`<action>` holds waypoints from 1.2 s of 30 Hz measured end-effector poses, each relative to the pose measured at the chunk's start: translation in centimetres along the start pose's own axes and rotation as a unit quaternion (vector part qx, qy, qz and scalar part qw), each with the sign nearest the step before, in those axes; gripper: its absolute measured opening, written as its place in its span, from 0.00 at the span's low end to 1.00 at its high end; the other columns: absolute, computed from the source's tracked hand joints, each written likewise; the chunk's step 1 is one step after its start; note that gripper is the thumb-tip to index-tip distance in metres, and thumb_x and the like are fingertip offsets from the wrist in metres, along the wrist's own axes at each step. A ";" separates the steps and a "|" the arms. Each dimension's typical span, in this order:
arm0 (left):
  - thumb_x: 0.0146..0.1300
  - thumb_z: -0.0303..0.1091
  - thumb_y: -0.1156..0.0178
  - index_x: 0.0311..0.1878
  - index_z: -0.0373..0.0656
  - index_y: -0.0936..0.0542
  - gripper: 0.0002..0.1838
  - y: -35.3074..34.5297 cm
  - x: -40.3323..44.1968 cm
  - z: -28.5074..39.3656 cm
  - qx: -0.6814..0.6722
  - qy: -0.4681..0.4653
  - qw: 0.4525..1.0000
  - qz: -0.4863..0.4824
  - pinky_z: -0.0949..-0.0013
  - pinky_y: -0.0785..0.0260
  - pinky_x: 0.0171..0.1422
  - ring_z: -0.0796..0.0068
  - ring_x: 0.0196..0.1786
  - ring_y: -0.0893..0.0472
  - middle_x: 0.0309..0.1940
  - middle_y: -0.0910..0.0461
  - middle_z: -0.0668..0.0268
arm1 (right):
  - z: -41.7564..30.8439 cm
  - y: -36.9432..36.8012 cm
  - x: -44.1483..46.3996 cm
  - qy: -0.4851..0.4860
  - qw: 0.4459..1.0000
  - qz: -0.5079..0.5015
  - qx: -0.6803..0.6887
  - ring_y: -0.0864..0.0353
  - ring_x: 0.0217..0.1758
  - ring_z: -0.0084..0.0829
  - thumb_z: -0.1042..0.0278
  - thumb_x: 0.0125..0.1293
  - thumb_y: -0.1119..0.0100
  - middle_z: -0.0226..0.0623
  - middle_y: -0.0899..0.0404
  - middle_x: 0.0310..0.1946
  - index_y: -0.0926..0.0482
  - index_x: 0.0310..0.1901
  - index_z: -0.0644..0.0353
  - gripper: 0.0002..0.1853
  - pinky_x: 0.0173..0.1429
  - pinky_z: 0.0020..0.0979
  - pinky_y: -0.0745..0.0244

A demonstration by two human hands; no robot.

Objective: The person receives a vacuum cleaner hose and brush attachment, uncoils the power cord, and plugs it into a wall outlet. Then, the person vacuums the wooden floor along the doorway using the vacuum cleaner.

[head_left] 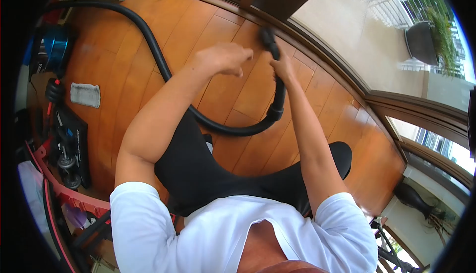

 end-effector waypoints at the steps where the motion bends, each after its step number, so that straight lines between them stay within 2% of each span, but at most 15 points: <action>1: 0.54 0.37 0.35 0.57 0.45 0.29 0.27 1.4 -0.3 -0.5 -0.015 -0.007 0.999 0.034 0.60 0.32 0.57 0.57 0.55 0.25 0.51 0.24 0.57 | -2.6 -2.0 0.7 0.024 0.998 -0.033 -0.050 0.24 0.17 0.32 0.74 0.56 0.45 0.44 0.22 0.27 0.40 0.67 0.45 0.35 0.19 0.35 0.26; 3: 0.55 0.38 0.36 0.57 0.45 0.29 0.25 3.9 -1.0 -1.4 -0.044 -0.025 0.993 0.103 0.60 0.33 0.58 0.57 0.55 0.25 0.50 0.24 0.56 | -6.4 -5.3 2.5 0.086 0.986 -0.063 -0.125 0.23 0.19 0.32 0.71 0.57 0.46 0.46 0.22 0.28 0.40 0.67 0.44 0.34 0.23 0.36 0.25; 6: 0.57 0.39 0.38 0.57 0.44 0.30 0.25 5.3 -2.1 -2.2 -0.064 0.031 0.992 0.106 0.60 0.33 0.58 0.56 0.54 0.26 0.50 0.24 0.55 | -8.5 -4.2 3.1 0.072 0.982 -0.030 -0.174 0.22 0.21 0.33 0.70 0.58 0.47 0.46 0.21 0.29 0.41 0.67 0.43 0.33 0.24 0.36 0.25; 8: 0.57 0.40 0.38 0.57 0.44 0.29 0.25 5.4 -2.7 -2.1 -0.081 0.031 0.992 0.088 0.60 0.33 0.58 0.56 0.54 0.26 0.50 0.24 0.56 | -3.5 -0.4 3.3 0.023 0.999 0.008 -0.036 0.27 0.17 0.29 0.74 0.56 0.45 0.39 0.23 0.25 0.39 0.67 0.43 0.34 0.19 0.32 0.30; 9: 0.57 0.41 0.38 0.57 0.44 0.29 0.25 5.3 -2.9 -2.1 -0.090 0.029 0.992 0.079 0.60 0.33 0.58 0.56 0.54 0.26 0.50 0.24 0.56 | 0.0 2.2 3.9 0.052 0.998 0.032 -0.016 0.30 0.15 0.25 0.76 0.55 0.44 0.37 0.25 0.22 0.37 0.66 0.44 0.35 0.16 0.31 0.33; 12: 0.58 0.41 0.38 0.56 0.43 0.29 0.24 4.6 -3.3 -2.4 -0.093 0.044 0.993 0.052 0.59 0.33 0.58 0.56 0.55 0.26 0.50 0.23 0.56 | 4.4 8.0 -0.7 0.009 0.996 0.064 -0.056 0.30 0.11 0.25 0.78 0.52 0.48 0.35 0.27 0.18 0.35 0.66 0.43 0.36 0.13 0.28 0.35; 14: 0.58 0.40 0.39 0.56 0.42 0.29 0.23 4.1 -3.0 -1.7 -0.075 -0.001 0.996 0.056 0.60 0.33 0.58 0.56 0.55 0.26 0.50 0.23 0.55 | 2.8 7.4 0.3 0.024 0.998 0.018 -0.051 0.28 0.12 0.28 0.76 0.52 0.46 0.38 0.25 0.20 0.35 0.65 0.43 0.35 0.16 0.30 0.32; 16: 0.58 0.40 0.39 0.55 0.42 0.28 0.23 3.7 -2.8 -0.7 -0.068 -0.033 0.996 0.050 0.60 0.34 0.58 0.56 0.55 0.26 0.50 0.23 0.55 | -0.5 4.5 3.2 0.071 0.986 -0.001 -0.149 0.25 0.15 0.31 0.73 0.52 0.44 0.42 0.23 0.23 0.35 0.65 0.43 0.35 0.20 0.32 0.29; 18: 0.58 0.40 0.39 0.55 0.41 0.28 0.23 3.1 -3.0 0.9 -0.076 -0.050 0.995 0.034 0.60 0.34 0.58 0.56 0.55 0.26 0.50 0.23 0.55 | -4.5 0.6 6.1 0.123 0.979 -0.019 -0.164 0.23 0.17 0.33 0.70 0.54 0.42 0.45 0.21 0.25 0.35 0.65 0.43 0.34 0.24 0.34 0.26; 23: 0.59 0.38 0.39 0.54 0.39 0.28 0.22 2.2 -3.1 3.1 -0.053 -0.016 0.998 -0.026 0.59 0.33 0.58 0.58 0.54 0.25 0.46 0.21 0.55 | -11.2 -6.6 9.4 0.214 0.954 -0.015 -0.208 0.21 0.22 0.35 0.66 0.54 0.40 0.48 0.21 0.27 0.36 0.65 0.43 0.34 0.26 0.36 0.26; 25: 0.59 0.37 0.39 0.54 0.38 0.27 0.22 1.7 -3.0 3.4 -0.077 -0.027 0.997 -0.017 0.59 0.32 0.58 0.58 0.53 0.24 0.45 0.21 0.55 | -10.1 -5.8 8.5 0.216 0.959 -0.044 -0.175 0.20 0.23 0.34 0.66 0.53 0.40 0.47 0.21 0.28 0.36 0.65 0.45 0.34 0.26 0.35 0.26; 28: 0.58 0.36 0.38 0.50 0.37 0.26 0.19 2.2 -4.0 3.9 -0.062 -0.040 0.997 -0.016 0.59 0.31 0.55 0.58 0.51 0.23 0.44 0.21 0.54 | -3.0 -1.7 8.4 0.252 0.956 -0.031 -0.144 0.23 0.21 0.32 0.68 0.53 0.40 0.42 0.22 0.25 0.35 0.65 0.50 0.34 0.25 0.33 0.28; 32: 0.58 0.37 0.38 0.45 0.37 0.24 0.16 2.6 -5.0 2.8 -0.066 -0.061 0.996 0.004 0.58 0.30 0.51 0.56 0.48 0.22 0.40 0.20 0.55 | 1.3 2.4 -0.5 0.035 0.997 -0.061 -0.014 0.31 0.12 0.27 0.73 0.52 0.42 0.33 0.29 0.17 0.37 0.66 0.53 0.36 0.16 0.31 0.33; 35: 0.57 0.38 0.37 0.44 0.37 0.23 0.16 2.1 -4.4 1.1 -0.092 -0.062 0.994 -0.016 0.58 0.30 0.51 0.56 0.48 0.22 0.39 0.20 0.55 | -1.3 1.0 -0.3 0.044 0.997 -0.055 -0.008 0.32 0.12 0.26 0.74 0.52 0.44 0.32 0.32 0.16 0.38 0.67 0.50 0.36 0.14 0.29 0.35; 36: 0.56 0.38 0.36 0.45 0.37 0.23 0.17 2.2 -4.2 0.3 -0.103 -0.061 0.993 -0.018 0.58 0.30 0.51 0.56 0.48 0.22 0.39 0.20 0.55 | -3.2 0.1 0.7 0.078 0.994 -0.044 -0.069 0.29 0.13 0.27 0.74 0.52 0.44 0.34 0.30 0.17 0.38 0.67 0.49 0.36 0.16 0.31 0.33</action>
Point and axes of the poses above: each hand's wrist, its own x-axis towards the middle knuckle, its own y-axis out of the back of the hand, z = x × y, the point moved 9 cm from there along x, towards the middle knuckle
